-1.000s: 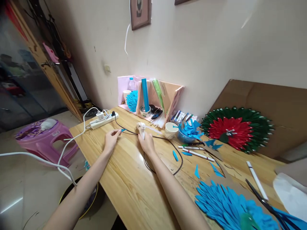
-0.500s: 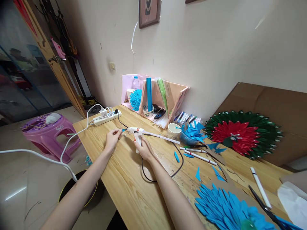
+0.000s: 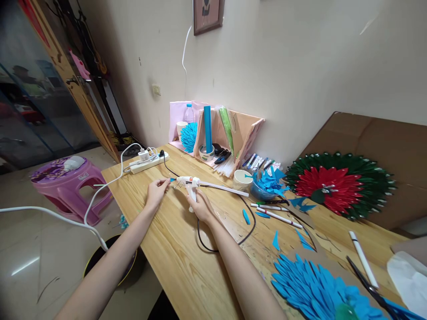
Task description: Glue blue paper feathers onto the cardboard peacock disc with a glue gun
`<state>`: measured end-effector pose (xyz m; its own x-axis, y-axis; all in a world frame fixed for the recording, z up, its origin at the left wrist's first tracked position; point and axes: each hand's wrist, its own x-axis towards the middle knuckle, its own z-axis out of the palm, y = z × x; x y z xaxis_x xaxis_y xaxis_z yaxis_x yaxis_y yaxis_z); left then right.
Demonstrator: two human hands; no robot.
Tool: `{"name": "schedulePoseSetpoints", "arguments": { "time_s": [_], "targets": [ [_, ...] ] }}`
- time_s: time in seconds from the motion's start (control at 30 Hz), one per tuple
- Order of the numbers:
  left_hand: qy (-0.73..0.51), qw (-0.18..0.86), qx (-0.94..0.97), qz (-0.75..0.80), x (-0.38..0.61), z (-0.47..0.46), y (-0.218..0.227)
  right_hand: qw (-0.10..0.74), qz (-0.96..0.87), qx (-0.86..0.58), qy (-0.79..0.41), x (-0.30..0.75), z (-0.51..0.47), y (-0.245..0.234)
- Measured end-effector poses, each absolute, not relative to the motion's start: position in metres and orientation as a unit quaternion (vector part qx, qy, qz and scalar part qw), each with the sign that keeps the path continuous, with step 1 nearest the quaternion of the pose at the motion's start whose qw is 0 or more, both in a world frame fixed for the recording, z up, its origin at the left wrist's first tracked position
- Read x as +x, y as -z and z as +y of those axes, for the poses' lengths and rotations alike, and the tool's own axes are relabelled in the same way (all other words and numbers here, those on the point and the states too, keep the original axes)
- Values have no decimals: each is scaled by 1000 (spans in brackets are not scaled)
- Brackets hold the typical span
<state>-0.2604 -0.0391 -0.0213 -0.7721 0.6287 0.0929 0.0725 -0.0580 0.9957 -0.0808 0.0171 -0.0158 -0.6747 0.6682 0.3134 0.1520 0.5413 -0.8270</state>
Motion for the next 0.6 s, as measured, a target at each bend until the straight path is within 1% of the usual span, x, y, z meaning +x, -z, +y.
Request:
{"name": "schedulePoseSetpoints", "arguments": {
  "time_s": [0.23, 0.47, 0.6],
  "targets": [
    [-673, 203, 266, 660, -259, -40, 20, 305, -820, -257, -410, -80, 18, 13],
    [-672, 205, 261, 662, -262, -39, 21, 312, -767, -274, -489, -85, 21, 23],
    [-675, 198, 258, 662, -263, -38, 21, 318, -761, -288, -486, -85, 22, 23]
  ]
}}
